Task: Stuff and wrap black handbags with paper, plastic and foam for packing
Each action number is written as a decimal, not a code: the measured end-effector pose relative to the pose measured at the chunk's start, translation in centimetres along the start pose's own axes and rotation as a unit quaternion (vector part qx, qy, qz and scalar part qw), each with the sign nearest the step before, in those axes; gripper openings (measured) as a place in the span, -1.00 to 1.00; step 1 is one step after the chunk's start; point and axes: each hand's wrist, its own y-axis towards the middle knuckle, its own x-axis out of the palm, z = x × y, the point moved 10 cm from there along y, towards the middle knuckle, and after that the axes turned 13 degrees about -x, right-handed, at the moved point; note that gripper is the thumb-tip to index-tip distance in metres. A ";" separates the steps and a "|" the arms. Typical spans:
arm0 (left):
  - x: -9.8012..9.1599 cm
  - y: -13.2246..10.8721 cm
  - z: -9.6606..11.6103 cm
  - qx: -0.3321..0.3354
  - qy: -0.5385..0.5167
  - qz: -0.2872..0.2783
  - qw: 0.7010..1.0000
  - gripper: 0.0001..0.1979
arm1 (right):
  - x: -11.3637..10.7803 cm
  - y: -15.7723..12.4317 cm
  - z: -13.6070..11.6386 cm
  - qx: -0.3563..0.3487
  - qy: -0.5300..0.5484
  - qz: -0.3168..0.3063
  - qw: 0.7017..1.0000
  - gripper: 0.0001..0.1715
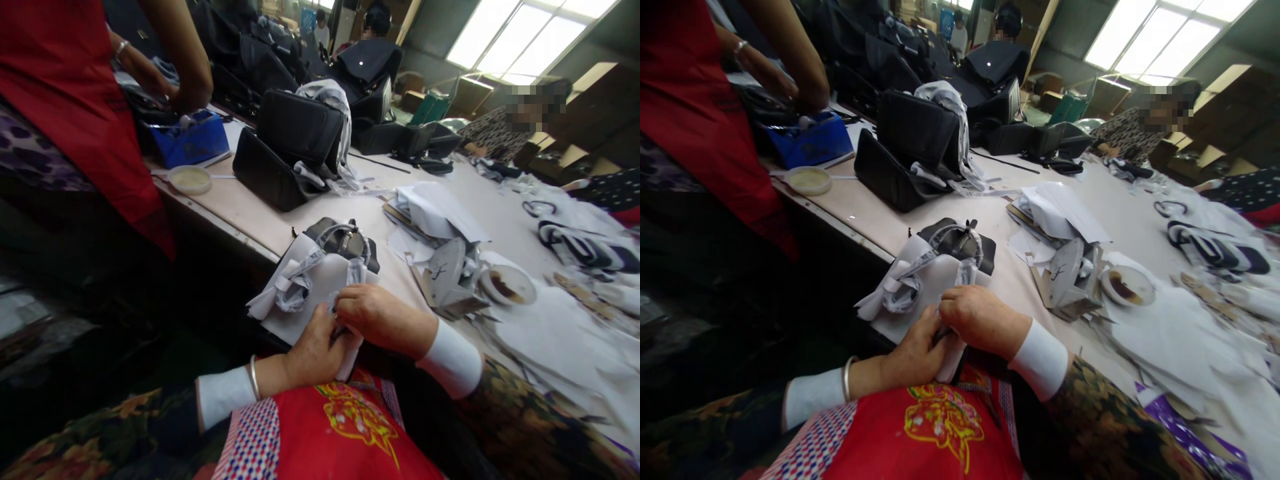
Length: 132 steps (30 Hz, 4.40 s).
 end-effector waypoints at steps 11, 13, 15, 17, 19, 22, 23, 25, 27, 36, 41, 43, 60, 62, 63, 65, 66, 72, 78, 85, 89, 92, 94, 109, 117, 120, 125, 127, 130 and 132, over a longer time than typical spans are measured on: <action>0.5 1.3 0.2 -0.056 -0.064 -0.005 0.996 -0.83 | -1.5 -0.5 -1.5 -0.054 0.038 0.145 0.987 -0.78; 0.5 1.3 0.4 -0.042 -0.049 -0.007 0.998 -0.85 | -1.9 -1.0 -1.4 -0.057 0.063 0.167 0.982 -0.78; 0.5 1.3 0.4 -0.040 -0.034 -0.005 0.999 -0.88 | -2.1 -1.3 -1.2 -0.056 0.086 0.182 0.978 -0.78; 0.7 1.3 0.1 -0.054 -0.037 -0.013 0.998 -0.91 | -2.1 -1.7 -1.1 -0.053 0.103 0.190 0.975 -0.78; 1.0 1.3 -0.4 -0.078 -0.057 -0.027 0.995 -0.92 | -2.0 -1.9 -1.0 -0.048 0.114 0.193 0.973 -0.79; 1.1 1.2 -1.0 -0.105 -0.073 -0.032 0.991 -0.92 | -1.8 -2.2 -0.7 -0.035 0.127 0.199 0.971 -0.82; 1.1 1.2 -1.2 -0.109 -0.071 -0.031 0.991 -0.93 | -1.8 -2.2 -0.5 -0.027 0.132 0.197 0.971 -0.82; 1.1 1.1 -1.4 -0.116 -0.071 -0.034 0.990 -0.94 | -1.8 -2.0 -0.3 -0.018 0.139 0.185 0.973 -0.81; 1.2 1.1 -1.6 -0.125 -0.081 -0.037 0.988 -0.90 | -1.7 -1.8 -0.3 -0.017 0.134 0.155 0.979 -0.79; 1.2 0.7 -2.7 -0.176 -0.119 -0.036 0.976 -0.81 | -0.8 -1.6 0.4 -0.002 0.096 0.048 0.994 -0.87; 1.5 0.5 -3.0 -0.204 -0.117 -0.055 0.970 -0.78 | -0.3 -1.3 1.5 0.019 0.128 0.010 0.992 -0.89; 1.7 0.5 -3.0 -0.209 -0.118 -0.064 0.969 -0.80 | -0.1 -1.1 1.9 0.024 0.150 0.000 0.988 -0.90; 1.1 0.4 -3.2 -0.200 -0.093 -0.031 0.975 -0.71 | 7.0 -10.6 4.1 0.475 0.327 0.268 0.772 -0.37; 1.2 0.5 -2.9 -0.172 -0.064 -0.027 0.983 -0.74 | 7.2 -10.0 4.4 0.492 0.321 0.268 0.764 -0.39; 1.2 0.5 -2.7 -0.154 -0.043 -0.028 0.987 -0.77 | 7.0 -9.8 4.6 0.500 0.309 0.267 0.764 -0.42; 1.3 0.5 -2.3 -0.119 0.007 -0.034 0.992 -0.80 | 6.5 -9.3 4.7 0.507 0.280 0.261 0.772 -0.48; 1.4 0.5 -2.1 -0.104 0.032 -0.036 0.993 -0.79 | 6.1 -9.0 4.7 0.505 0.264 0.259 0.780 -0.52; 1.0 0.1 -0.4 -0.015 0.090 -0.029 0.995 -0.73 | 4.1 -7.4 4.4 0.447 0.183 0.248 0.840 -0.62; 0.5 0.1 -0.7 -0.018 0.071 0.012 0.997 -0.71 | 5.4 -6.3 4.3 0.326 0.276 0.257 0.867 -0.56; 0.1 0.4 -1.6 -0.065 0.014 0.007 0.998 -0.71 | 4.7 -6.8 3.6 0.291 0.279 0.264 0.876 -0.60; 0.1 0.4 -1.8 -0.075 0.012 0.003 0.997 -0.72 | 0.7 -8.1 2.2 0.277 0.122 0.309 0.902 -0.65; 0.2 0.3 -1.7 -0.051 0.012 0.006 0.999 -0.74 | -1.6 -6.1 -0.4 0.148 0.042 0.265 0.952 -0.66; 0.3 0.3 -1.6 -0.036 0.019 0.010 0.999 -0.76 | -1.7 -4.6 -1.4 0.091 0.026 0.206 0.974 -0.74; 0.1 0.1 -1.2 -0.018 0.041 0.019 0.999 -0.81 | -1.3 0.4 -0.6 -0.024 0.003 0.039 0.999 -0.91; 0.2 0.3 -0.5 -0.026 0.031 -0.014 0.999 -0.93 | -1.5 -0.4 -0.8 -0.047 0.064 0.163 0.983 -0.74; 0.2 0.4 -0.5 -0.035 0.011 -0.012 0.999 -0.87 | -1.8 -0.8 -0.6 -0.042 0.089 0.201 0.975 -0.77; 0.3 0.5 -1.6 -0.083 0.002 -0.005 0.997 -0.85 | -1.9 -1.2 0.0 -0.028 0.120 0.224 0.967 -0.78; 0.4 0.4 -1.9 -0.096 0.002 -0.009 0.995 -0.84 | -1.8 -1.2 0.2 -0.025 0.137 0.203 0.969 -0.83; 0.2 0.4 -2.2 -0.110 -0.016 0.006 0.994 -0.87 | -1.7 -1.1 0.0 -0.038 0.144 0.148 0.978 -0.87; 0.1 0.3 -2.5 -0.116 -0.030 0.012 0.993 -0.88 | -1.6 -1.3 -0.1 -0.049 0.136 0.113 0.983 -0.84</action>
